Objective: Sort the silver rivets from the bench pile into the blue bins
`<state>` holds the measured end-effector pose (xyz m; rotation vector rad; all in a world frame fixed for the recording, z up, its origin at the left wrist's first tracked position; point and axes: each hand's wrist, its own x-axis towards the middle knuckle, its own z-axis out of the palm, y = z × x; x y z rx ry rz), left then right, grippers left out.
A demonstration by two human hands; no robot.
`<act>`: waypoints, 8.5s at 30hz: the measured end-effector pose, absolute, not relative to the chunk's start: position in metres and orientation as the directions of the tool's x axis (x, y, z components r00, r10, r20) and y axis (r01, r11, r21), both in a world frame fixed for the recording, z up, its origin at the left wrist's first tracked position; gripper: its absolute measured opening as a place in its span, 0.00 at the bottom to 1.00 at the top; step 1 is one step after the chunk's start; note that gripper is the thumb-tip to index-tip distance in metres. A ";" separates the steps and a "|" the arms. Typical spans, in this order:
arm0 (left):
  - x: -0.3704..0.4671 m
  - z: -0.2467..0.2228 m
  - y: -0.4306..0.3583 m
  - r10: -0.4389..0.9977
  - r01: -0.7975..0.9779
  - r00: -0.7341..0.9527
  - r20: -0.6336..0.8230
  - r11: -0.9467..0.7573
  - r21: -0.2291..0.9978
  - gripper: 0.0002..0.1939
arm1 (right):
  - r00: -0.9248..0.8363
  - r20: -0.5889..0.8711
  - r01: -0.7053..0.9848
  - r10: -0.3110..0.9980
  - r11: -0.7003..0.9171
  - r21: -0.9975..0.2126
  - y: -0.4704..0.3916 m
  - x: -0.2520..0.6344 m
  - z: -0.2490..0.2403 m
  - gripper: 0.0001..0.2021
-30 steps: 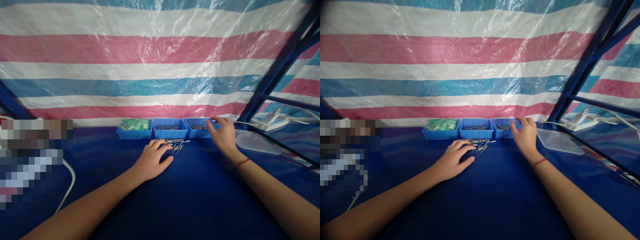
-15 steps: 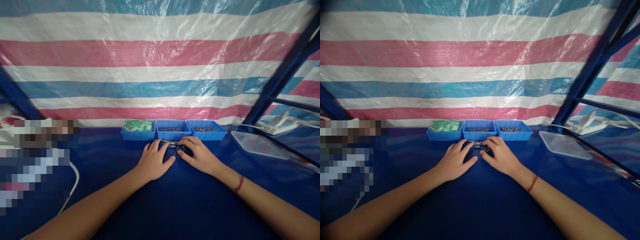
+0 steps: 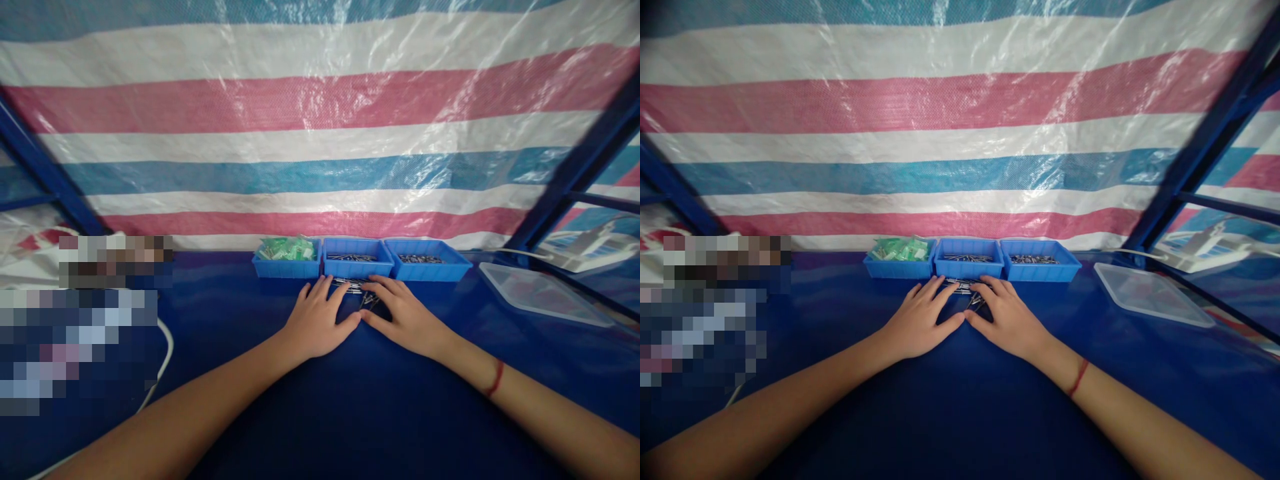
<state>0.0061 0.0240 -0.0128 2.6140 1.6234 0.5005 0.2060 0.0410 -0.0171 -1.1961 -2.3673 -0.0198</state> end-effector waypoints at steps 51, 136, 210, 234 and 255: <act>0.006 -0.004 0.027 0.752 0.688 0.522 0.401 -0.650 0.323 0.08 | -0.550 0.491 0.559 0.676 0.735 -0.385 0.038 0.199 -0.005 0.07; 0.007 -0.003 0.024 0.802 0.794 0.474 0.362 -0.568 0.216 0.20 | -0.275 0.719 0.825 0.638 0.541 -0.164 0.054 0.225 0.010 0.09; 0.005 0.001 0.024 0.645 0.460 0.349 0.680 -0.750 0.476 0.04 | -0.463 0.508 0.457 0.726 0.687 -0.565 0.030 0.193 -0.001 0.03; 0.007 -0.001 0.026 0.666 0.461 0.492 0.561 -0.746 0.481 0.10 | -0.275 0.487 0.380 0.829 0.559 -0.737 0.020 0.189 0.008 0.06; 0.007 0.000 0.027 0.670 0.495 0.424 0.610 -0.735 0.464 0.02 | -0.321 0.521 0.386 0.790 0.612 -0.690 0.020 0.190 0.006 0.04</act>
